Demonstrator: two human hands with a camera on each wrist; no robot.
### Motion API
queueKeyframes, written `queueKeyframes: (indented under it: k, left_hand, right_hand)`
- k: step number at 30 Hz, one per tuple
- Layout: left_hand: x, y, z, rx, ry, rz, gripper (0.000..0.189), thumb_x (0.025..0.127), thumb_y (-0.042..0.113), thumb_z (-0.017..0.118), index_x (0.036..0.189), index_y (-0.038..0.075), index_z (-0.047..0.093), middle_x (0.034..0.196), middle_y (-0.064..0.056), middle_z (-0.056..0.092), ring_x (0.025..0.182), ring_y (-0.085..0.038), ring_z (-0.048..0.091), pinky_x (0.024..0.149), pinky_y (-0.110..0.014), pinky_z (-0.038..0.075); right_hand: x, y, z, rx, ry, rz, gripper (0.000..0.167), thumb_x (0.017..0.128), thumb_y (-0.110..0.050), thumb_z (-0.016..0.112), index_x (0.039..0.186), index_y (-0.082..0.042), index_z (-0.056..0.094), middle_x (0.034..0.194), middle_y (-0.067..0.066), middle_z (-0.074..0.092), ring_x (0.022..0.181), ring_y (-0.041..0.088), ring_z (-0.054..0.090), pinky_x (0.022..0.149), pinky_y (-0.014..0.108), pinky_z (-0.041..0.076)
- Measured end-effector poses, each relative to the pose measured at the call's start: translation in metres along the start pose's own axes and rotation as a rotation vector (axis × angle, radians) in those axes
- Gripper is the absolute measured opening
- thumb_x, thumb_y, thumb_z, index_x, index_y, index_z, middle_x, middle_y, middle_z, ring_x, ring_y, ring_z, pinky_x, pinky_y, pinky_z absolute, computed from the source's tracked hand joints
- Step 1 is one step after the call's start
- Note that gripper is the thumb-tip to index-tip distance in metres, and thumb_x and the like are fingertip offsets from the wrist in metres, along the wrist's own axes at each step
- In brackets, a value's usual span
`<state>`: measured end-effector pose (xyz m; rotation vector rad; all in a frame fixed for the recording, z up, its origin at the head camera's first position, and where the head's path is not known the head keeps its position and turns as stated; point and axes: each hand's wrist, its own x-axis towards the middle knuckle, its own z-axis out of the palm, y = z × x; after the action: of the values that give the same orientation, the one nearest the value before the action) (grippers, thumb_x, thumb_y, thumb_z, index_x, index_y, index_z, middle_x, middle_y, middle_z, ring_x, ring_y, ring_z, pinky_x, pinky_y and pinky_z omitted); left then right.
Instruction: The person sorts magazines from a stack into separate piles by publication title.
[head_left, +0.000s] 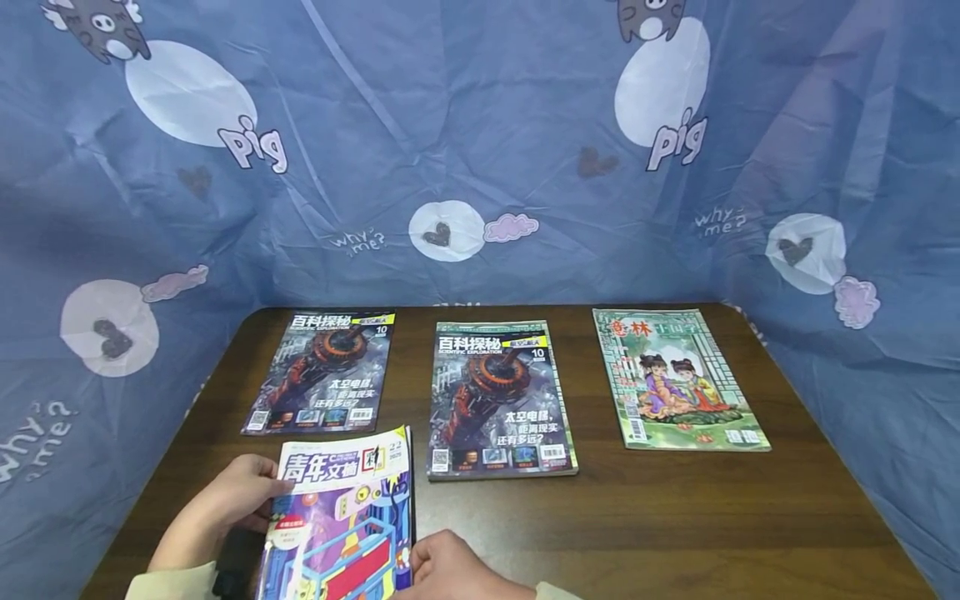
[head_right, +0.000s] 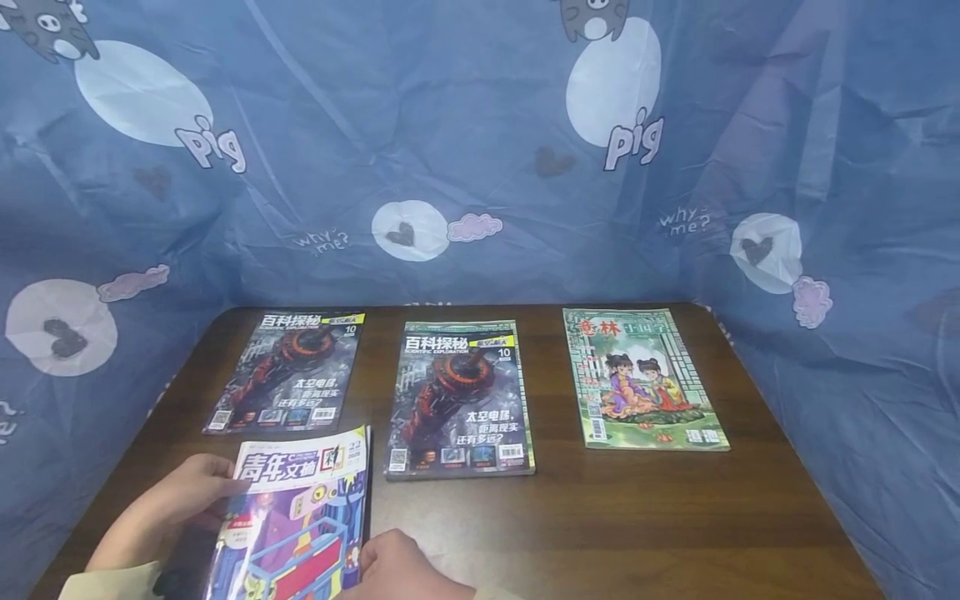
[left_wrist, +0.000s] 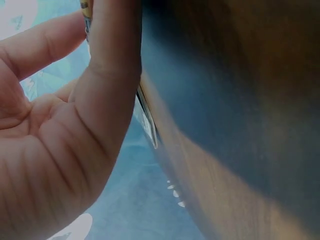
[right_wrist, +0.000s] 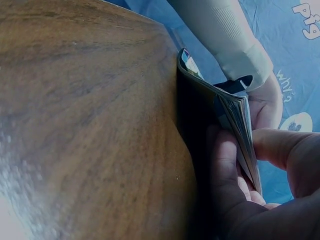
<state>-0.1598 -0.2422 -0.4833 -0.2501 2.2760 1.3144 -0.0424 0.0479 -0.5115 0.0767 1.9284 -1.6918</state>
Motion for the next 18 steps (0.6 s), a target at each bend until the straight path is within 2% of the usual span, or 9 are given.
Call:
queueKeyframes:
  k: [6, 12, 18]
  left_hand:
    - [0.0016, -0.0002, -0.0020, 0.105, 0.029, 0.013, 0.012, 0.093, -0.001, 0.062, 0.083, -0.006, 0.057, 0.071, -0.011, 0.063, 0.060, -0.022, 0.065, 0.053, -0.038, 0.059]
    - [0.0030, -0.0007, -0.0025, 0.113, 0.021, 0.023, 0.012, 0.093, -0.001, 0.062, 0.083, -0.007, 0.057, 0.071, -0.011, 0.064, 0.060, -0.024, 0.067, 0.055, -0.040, 0.059]
    - [0.0019, 0.0015, -0.0016, 0.128, 0.023, 0.035, 0.013, 0.092, -0.002, 0.062, 0.083, -0.010, 0.057, 0.070, -0.011, 0.064, 0.061, -0.025, 0.068, 0.055, -0.042, 0.060]
  right_hand:
    - [0.0022, 0.0023, 0.0001, -0.001, -0.005, -0.055, 0.023, 0.078, 0.004, 0.081, 0.067, -0.001, 0.061, 0.060, 0.011, 0.066, 0.057, 0.008, 0.060, 0.055, 0.020, 0.047]
    - [0.0043, 0.0034, -0.0033, -0.012, -0.030, -0.061, 0.018, 0.080, 0.002, 0.082, 0.070, 0.001, 0.066, 0.062, 0.012, 0.067, 0.058, 0.009, 0.062, 0.058, 0.021, 0.052]
    - [0.0033, 0.0022, -0.0077, -0.104, -0.027, -0.080, 0.021, 0.078, -0.003, 0.085, 0.066, 0.000, 0.068, 0.055, 0.005, 0.063, 0.054, 0.008, 0.058, 0.055, 0.022, 0.049]
